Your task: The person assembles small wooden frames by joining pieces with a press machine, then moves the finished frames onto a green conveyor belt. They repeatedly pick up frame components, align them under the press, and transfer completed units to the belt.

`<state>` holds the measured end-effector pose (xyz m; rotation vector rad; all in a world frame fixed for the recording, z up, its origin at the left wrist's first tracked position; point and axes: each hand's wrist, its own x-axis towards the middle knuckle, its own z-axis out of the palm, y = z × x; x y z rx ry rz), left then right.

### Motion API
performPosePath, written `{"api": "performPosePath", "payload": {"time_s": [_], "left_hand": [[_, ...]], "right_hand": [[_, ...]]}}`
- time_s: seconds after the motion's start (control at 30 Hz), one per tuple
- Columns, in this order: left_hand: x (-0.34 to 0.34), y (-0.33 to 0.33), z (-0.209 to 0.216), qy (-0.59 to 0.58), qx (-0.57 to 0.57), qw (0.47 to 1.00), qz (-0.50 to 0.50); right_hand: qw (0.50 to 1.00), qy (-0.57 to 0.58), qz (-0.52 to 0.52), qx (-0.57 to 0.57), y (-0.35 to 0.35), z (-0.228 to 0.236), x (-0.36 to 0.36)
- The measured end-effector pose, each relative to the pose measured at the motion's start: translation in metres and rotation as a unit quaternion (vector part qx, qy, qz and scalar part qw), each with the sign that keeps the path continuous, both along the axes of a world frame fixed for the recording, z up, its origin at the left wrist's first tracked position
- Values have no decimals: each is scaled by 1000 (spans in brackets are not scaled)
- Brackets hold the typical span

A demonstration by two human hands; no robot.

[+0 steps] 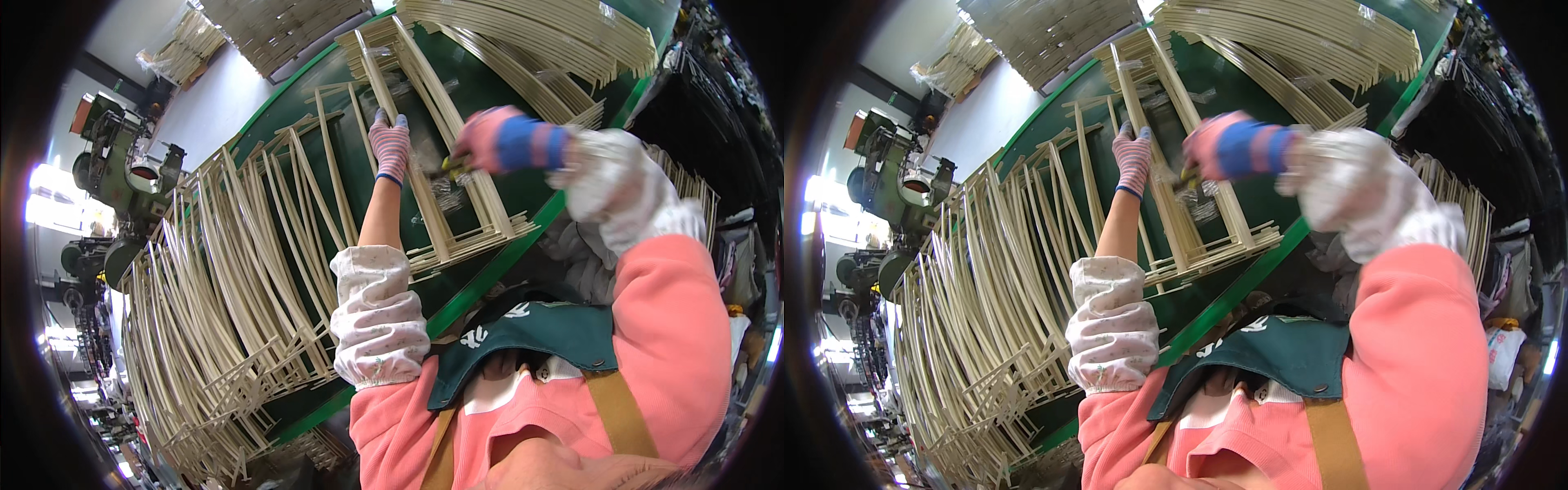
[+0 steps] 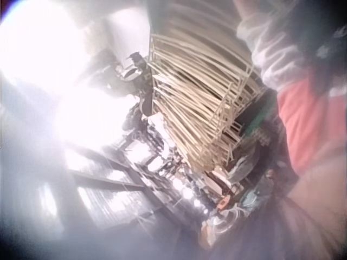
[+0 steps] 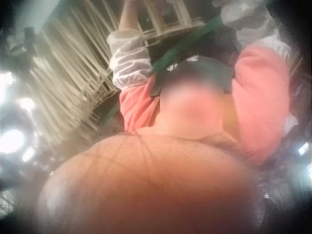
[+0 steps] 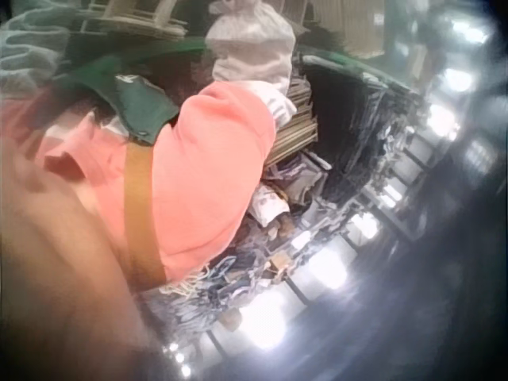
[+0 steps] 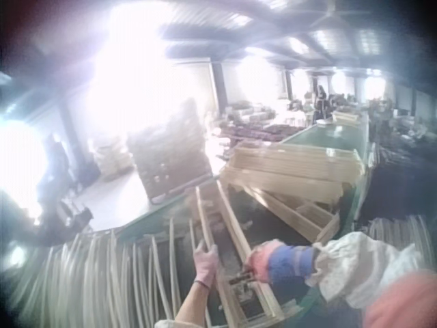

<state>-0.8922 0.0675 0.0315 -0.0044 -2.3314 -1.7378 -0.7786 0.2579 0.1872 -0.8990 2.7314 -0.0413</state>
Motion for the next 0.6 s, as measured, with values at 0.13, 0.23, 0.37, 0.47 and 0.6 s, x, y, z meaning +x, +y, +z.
{"api": "performPosePath", "payload": {"time_s": [0.13,0.23,0.37,0.47,0.6], "left_hand": [[35,-4,36,-76,2,993,-92],[89,2,57,-28,-326,931,-161],[111,0,46,-22,-330,941,-77],[104,-23,14,105,-3,993,48],[127,-87,-29,-292,-196,932,89]], "right_hand": [[946,237,-178,-131,128,-40,17],[925,169,-339,32,161,-184,-1],[933,62,-353,10,176,-312,-6],[953,165,-236,-99,160,-285,-5],[695,-182,-179,-672,101,-214,-13]]}}
